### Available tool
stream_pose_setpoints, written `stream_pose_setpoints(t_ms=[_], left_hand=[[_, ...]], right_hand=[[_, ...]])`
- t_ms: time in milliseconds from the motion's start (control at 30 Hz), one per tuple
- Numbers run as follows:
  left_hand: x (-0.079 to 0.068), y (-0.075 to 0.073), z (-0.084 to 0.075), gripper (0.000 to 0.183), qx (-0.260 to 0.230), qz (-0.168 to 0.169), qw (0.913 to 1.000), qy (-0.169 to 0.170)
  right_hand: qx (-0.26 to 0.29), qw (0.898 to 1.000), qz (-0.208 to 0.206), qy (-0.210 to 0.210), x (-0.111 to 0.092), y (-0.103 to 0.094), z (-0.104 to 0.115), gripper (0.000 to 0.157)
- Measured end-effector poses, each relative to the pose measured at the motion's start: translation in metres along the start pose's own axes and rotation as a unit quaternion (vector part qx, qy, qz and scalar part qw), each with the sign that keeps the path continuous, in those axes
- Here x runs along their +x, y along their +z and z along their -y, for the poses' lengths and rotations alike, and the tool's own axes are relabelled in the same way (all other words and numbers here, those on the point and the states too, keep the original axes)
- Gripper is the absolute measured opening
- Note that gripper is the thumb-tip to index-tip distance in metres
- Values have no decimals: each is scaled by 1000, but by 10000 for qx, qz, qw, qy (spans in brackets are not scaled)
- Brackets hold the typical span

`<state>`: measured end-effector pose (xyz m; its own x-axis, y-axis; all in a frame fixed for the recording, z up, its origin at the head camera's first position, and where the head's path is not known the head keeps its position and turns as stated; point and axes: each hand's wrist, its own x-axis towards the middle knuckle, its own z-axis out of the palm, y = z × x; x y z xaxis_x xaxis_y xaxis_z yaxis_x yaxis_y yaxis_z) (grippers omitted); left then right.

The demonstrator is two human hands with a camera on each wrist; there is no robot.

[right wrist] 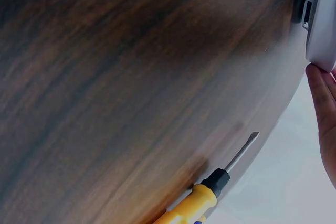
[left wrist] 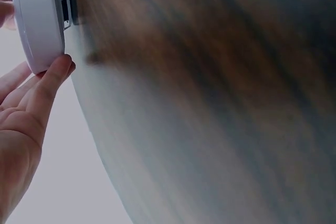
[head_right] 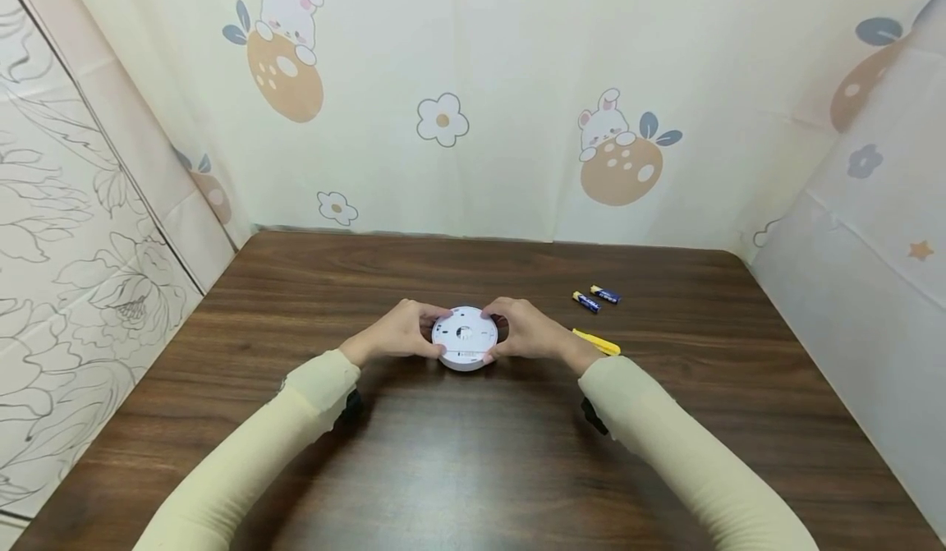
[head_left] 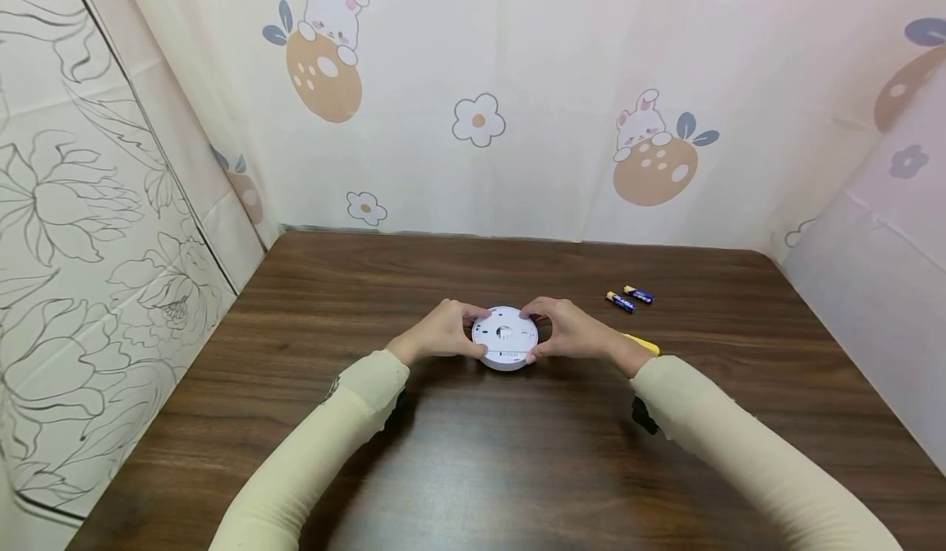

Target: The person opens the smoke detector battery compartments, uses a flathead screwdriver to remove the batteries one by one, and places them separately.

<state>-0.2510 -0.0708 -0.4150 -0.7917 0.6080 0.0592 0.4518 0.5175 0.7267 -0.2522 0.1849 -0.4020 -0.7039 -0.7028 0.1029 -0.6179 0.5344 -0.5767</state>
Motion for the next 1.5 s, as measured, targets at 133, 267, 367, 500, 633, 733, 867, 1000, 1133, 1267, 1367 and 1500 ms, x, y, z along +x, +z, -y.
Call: stream_pose_setpoints(t_ms=[133, 267, 367, 500, 633, 733, 867, 1000, 1133, 1267, 1367, 1500], left_hand=[[-1, 1, 1, 59, -36, 16, 10000, -59], [-2, 2, 2, 58, -88, 30, 9999, -64], [-2, 2, 2, 58, -166, 55, 9998, -53], [-1, 2, 2, 61, -294, 80, 9995, -24], [-2, 1, 1, 64, -410, 62, 9991, -50], [-3, 0, 0, 64, -518, 5, 9986, -114], [-6, -2, -1, 59, -580, -250, 9972, -397], [-9, -4, -2, 45, -915, -613, 9892, -971], [-12, -3, -7, 33, -1601, -869, 9690, -1668], [-14, -2, -11, 27, -2295, -896, 9455, -2130], [-14, -1, -13, 27, -2700, -801, 9296, -2376], [-12, 1, -13, 29, -3114, -634, 9093, -2688]], right_hand=[[-23, 10000, 54, 47, -1, 0, 1, 68], [-120, 9998, 100, 104, -2, 1, 0, 68], [-159, 9997, 122, 116, -2, 1, -1, 69], [-160, 9997, 120, 122, -4, 1, -1, 69], [-101, 9998, 113, 116, -6, 0, -2, 71], [31, 9998, 105, 190, -8, -1, -3, 73], [431, 9972, 21, 616, -11, -4, -1, 72], [905, 9881, -193, 1232, -14, -7, 3, 58], [1607, 9702, -323, 1782, -13, -8, 4, 44], [2591, 9331, -370, 2465, -9, -6, 4, 37], [3185, 9005, -408, 2933, -5, -4, 6, 36], [3758, 8665, -397, 3263, -2, -3, 9, 38]])
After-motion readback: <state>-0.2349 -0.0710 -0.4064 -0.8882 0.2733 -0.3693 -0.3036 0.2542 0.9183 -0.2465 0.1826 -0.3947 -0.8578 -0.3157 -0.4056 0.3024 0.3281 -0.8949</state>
